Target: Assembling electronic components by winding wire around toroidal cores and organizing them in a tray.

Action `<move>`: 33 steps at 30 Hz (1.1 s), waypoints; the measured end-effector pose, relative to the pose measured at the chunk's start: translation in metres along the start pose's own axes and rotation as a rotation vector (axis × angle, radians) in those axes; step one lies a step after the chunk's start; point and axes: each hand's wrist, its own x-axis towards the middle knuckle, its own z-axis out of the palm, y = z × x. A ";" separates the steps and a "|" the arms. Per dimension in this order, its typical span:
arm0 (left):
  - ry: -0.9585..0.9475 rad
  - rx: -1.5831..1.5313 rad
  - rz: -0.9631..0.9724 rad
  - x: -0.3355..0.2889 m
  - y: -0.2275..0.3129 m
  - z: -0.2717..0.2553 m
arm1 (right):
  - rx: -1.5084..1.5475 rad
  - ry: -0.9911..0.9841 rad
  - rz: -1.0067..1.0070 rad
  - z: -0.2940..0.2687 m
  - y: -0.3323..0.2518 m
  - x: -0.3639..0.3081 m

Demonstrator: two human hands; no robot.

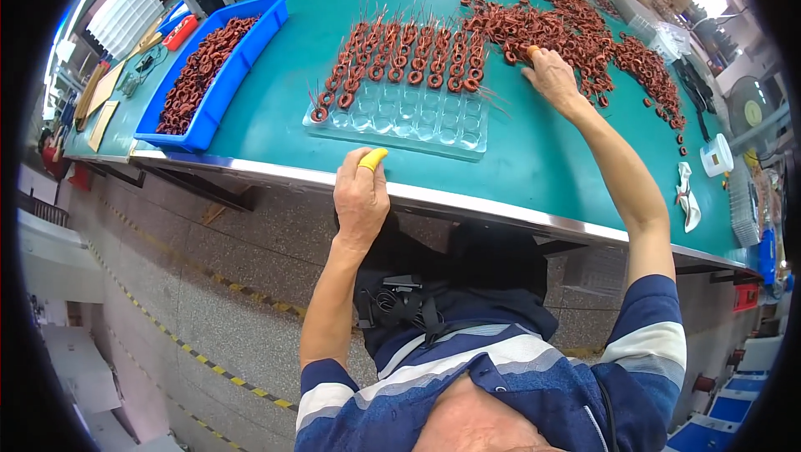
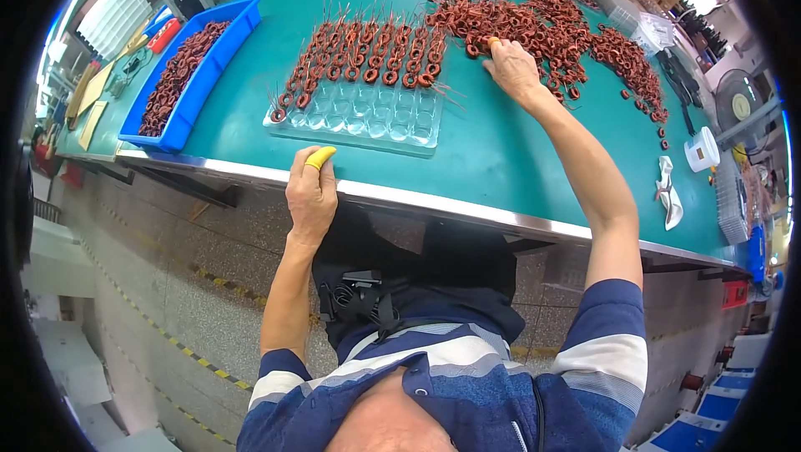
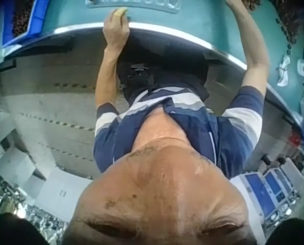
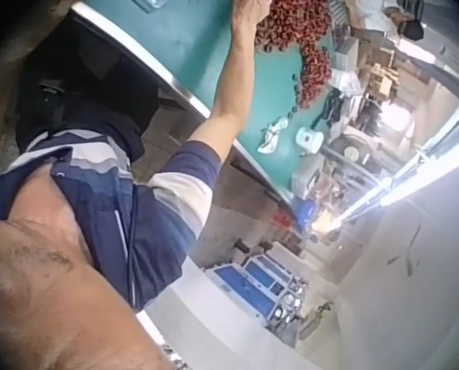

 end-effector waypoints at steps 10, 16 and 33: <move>-0.046 -0.041 -0.070 0.000 0.005 -0.005 | 0.601 0.105 0.271 -0.008 0.009 -0.027; -0.110 -0.514 -0.326 0.002 0.053 0.008 | 1.483 0.062 0.543 -0.083 -0.036 -0.068; -0.397 -1.148 -0.598 0.007 0.102 0.027 | 1.603 -0.324 0.217 -0.118 -0.133 -0.118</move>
